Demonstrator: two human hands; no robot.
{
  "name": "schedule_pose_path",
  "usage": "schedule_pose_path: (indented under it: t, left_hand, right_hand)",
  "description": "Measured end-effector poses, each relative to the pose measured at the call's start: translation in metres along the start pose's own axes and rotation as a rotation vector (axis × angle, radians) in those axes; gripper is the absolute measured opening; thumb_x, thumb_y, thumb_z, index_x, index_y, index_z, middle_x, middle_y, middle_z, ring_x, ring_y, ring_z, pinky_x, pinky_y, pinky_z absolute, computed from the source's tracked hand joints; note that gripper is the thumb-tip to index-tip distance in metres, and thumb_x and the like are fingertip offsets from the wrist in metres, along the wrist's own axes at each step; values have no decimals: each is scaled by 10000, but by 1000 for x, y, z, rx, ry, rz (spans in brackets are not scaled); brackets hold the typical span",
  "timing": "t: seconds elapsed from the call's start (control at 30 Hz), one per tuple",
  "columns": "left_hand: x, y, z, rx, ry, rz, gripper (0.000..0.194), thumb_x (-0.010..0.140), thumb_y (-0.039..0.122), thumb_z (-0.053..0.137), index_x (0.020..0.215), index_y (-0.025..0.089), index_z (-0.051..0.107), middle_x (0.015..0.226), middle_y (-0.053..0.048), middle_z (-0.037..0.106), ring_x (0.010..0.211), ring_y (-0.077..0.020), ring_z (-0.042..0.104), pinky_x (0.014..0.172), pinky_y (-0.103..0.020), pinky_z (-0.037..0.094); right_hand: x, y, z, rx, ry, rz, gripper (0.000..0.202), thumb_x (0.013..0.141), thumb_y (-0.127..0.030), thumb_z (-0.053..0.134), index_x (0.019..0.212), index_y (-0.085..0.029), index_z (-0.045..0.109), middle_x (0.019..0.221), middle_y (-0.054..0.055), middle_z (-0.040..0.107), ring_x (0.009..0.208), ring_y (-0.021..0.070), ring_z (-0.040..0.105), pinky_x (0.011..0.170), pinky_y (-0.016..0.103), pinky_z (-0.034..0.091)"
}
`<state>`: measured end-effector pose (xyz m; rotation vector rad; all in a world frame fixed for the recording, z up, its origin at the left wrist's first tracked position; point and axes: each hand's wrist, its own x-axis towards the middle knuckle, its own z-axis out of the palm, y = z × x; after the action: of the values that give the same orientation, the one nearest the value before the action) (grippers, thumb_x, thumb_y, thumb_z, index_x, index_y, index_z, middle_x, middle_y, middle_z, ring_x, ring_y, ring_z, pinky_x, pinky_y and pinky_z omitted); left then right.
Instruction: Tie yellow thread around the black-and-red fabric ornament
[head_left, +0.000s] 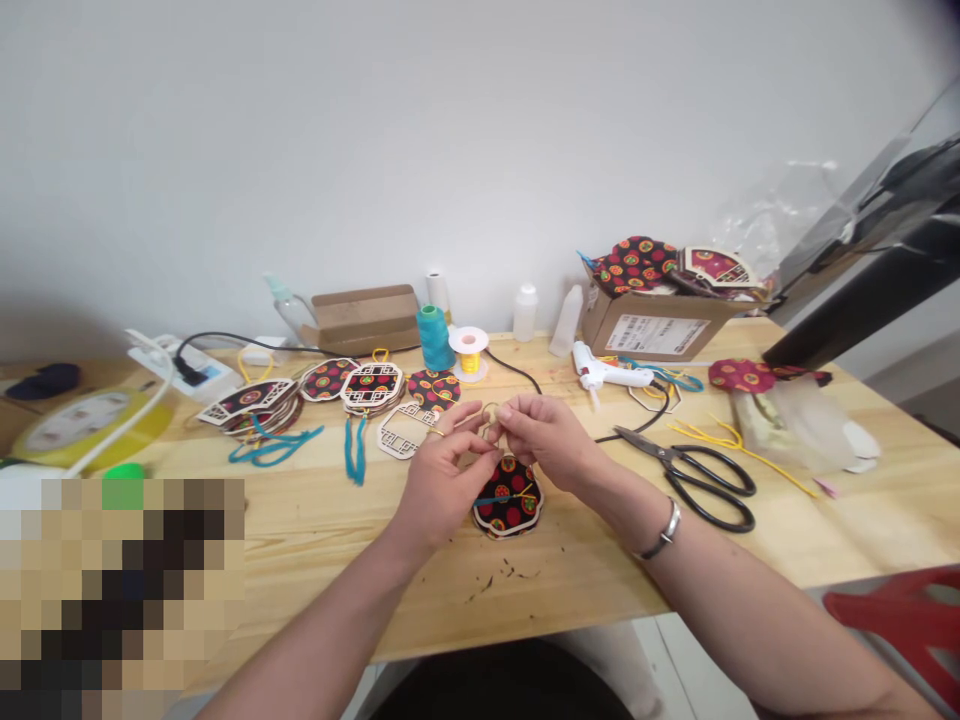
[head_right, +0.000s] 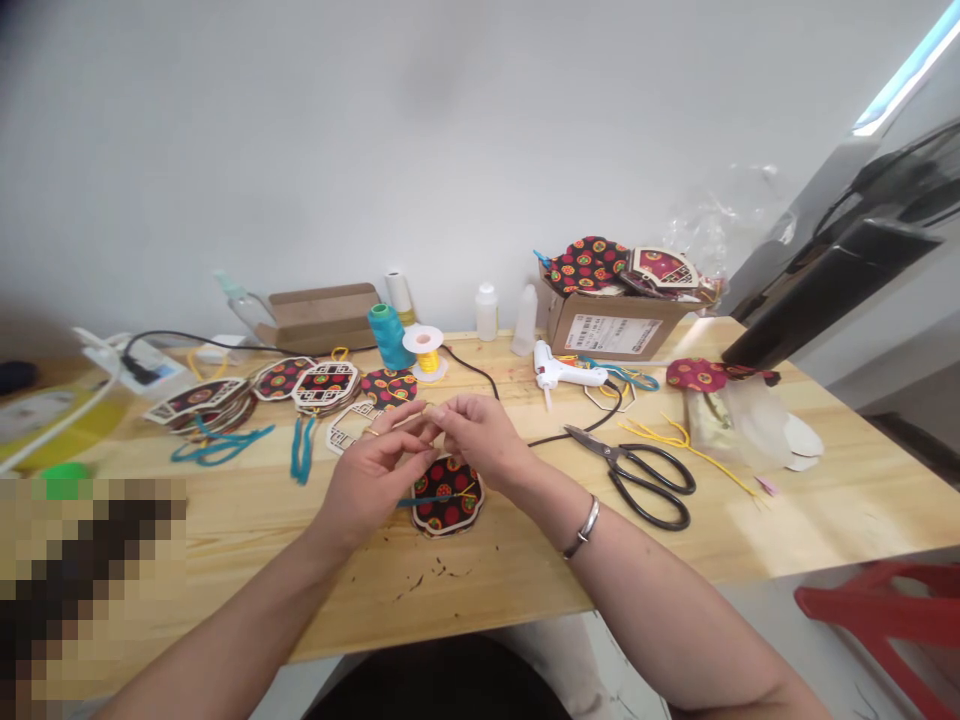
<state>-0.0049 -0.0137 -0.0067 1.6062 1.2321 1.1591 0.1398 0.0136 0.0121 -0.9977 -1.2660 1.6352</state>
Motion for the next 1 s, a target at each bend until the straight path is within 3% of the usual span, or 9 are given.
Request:
schedule_pose_path:
  t: [0.17,0.27,0.37,0.47,0.63,0.77,1.0]
  left_hand:
    - [1,4,-1,71,6,-17,92,734,248,630,696,188,688,1110,-103,582,1131,-241,510,958,-367,393]
    - [0,3,-4,102,184,-7,126,734,300,637,780,189,678,1108,-90,527,1036,-228,533,877,-348,441]
    - [-1,3,-6,163,349,122,89,752,267,622,777,189,657,999,-64,534,954,-202,538,855,-331,440]
    - [-2,3,-4,100,216,204,59,776,221,595,786,188,643,845,-33,599,859,-171,572,833,-311,453]
    - [-1,2,4,-246,7,-99,205,742,228,632,937,169,613,935,-56,678,878,-178,634,820,-318,492]
    - [0,2,4,-299,-43,-173,182,726,222,640,897,164,621,854,-36,685,820,-163,639,783,-291,493]
    - [0,7,-1,-260,-35,-261,167,756,245,593,887,158,649,672,18,589,550,-80,499,509,-191,411]
  right_hand:
    - [-1,-2,1,58,-18,33,335,700,-432,630,587,-158,475,475,-70,421,400,31,303,407,187,205]
    - [1,-2,-1,37,23,43,321,686,-415,640,599,-163,461,492,-70,435,389,28,306,395,184,207]
    - [3,-1,-3,-10,53,37,300,694,-396,627,600,-162,464,485,-68,444,385,31,309,387,184,208]
    - [3,1,-2,-109,52,-9,278,726,-367,593,583,-163,471,452,-72,423,392,40,318,395,190,230]
    - [2,3,-1,-278,53,-98,251,760,-324,554,578,-163,494,444,-71,411,418,54,335,419,196,260]
    - [2,3,-2,-381,62,-123,208,771,-287,545,607,-161,526,474,-58,448,447,66,378,442,198,297]
    - [4,5,-5,-514,96,-156,207,775,-266,545,602,-153,534,535,-35,498,498,72,414,471,196,331]
